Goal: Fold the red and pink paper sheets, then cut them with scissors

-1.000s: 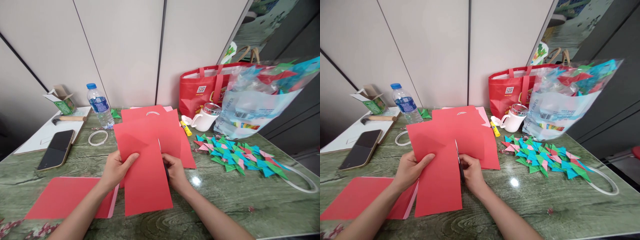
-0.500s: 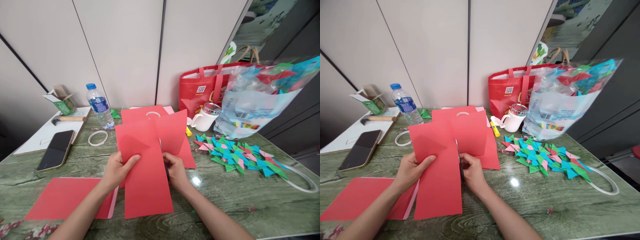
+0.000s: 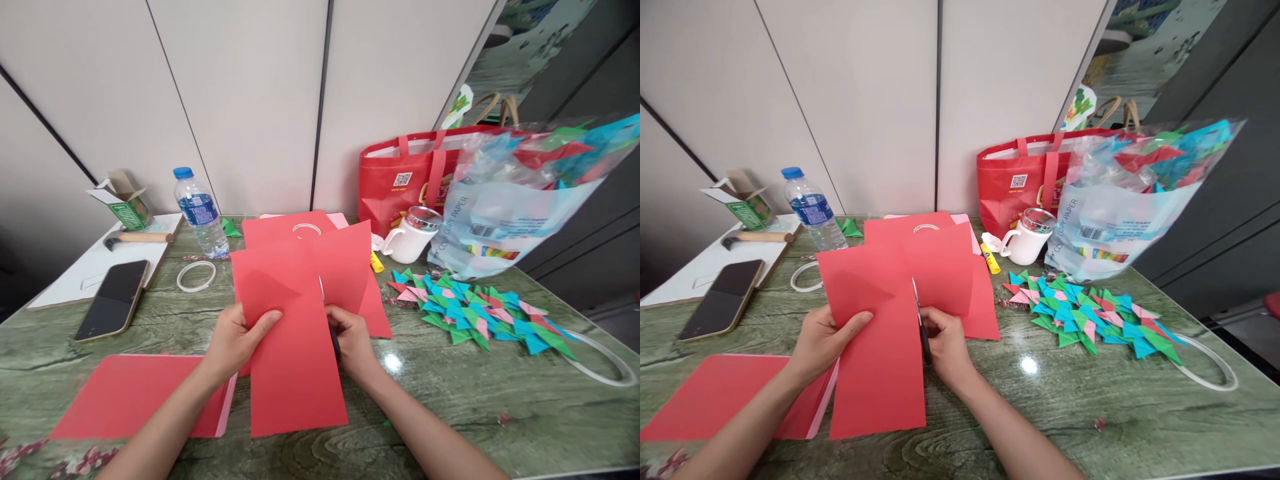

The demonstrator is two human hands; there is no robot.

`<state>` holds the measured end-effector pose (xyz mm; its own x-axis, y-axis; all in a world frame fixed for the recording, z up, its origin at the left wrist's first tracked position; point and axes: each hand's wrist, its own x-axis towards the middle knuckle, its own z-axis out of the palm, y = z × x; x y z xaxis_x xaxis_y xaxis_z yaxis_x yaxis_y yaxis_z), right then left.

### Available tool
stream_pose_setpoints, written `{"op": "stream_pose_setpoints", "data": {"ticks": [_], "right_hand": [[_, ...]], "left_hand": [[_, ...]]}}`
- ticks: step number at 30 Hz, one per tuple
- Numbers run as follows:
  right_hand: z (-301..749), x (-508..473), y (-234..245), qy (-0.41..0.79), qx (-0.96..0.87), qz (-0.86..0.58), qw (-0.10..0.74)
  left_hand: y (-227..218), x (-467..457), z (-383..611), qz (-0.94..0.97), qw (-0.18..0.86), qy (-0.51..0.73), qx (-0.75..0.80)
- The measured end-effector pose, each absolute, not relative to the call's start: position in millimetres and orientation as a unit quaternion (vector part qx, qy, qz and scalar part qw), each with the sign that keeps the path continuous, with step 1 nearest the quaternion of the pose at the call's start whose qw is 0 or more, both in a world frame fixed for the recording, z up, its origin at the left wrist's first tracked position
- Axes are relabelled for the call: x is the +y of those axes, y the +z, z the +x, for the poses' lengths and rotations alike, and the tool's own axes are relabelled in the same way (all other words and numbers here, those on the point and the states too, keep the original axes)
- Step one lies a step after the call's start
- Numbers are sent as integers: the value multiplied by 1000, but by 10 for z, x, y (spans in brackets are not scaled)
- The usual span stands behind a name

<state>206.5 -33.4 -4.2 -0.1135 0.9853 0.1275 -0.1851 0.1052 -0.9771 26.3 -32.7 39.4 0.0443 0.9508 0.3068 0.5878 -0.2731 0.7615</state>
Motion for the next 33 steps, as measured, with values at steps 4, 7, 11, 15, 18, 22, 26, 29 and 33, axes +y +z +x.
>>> {"op": "stream_pose_setpoints", "data": {"ticks": [4,7,11,15,18,22,26,29,33], "right_hand": [[2072,-332,-46,541,-519,-384,539],[2089,-322,-51,526,-527,-391,541],[2099,-315,-55,519,-533,-399,536],[2105,-316,-26,518,-535,-399,536],[2131,-315,14,499,-552,-410,528],[2175,-315,42,441,-625,-409,498],[2183,-330,37,425,-679,-373,469],[2173,-345,41,433,-704,-343,446],[2166,-357,65,444,-724,-324,416]], "left_hand": [[394,-333,270,689,224,398,562],[401,-342,283,688,232,399,560],[410,-359,297,685,241,406,555],[394,-361,293,671,274,416,550],[390,-321,274,639,376,436,509],[436,-229,180,570,437,567,404],[511,-187,23,615,342,583,406],[550,-187,-61,664,229,556,445],[550,-177,-98,669,239,493,502]]}}
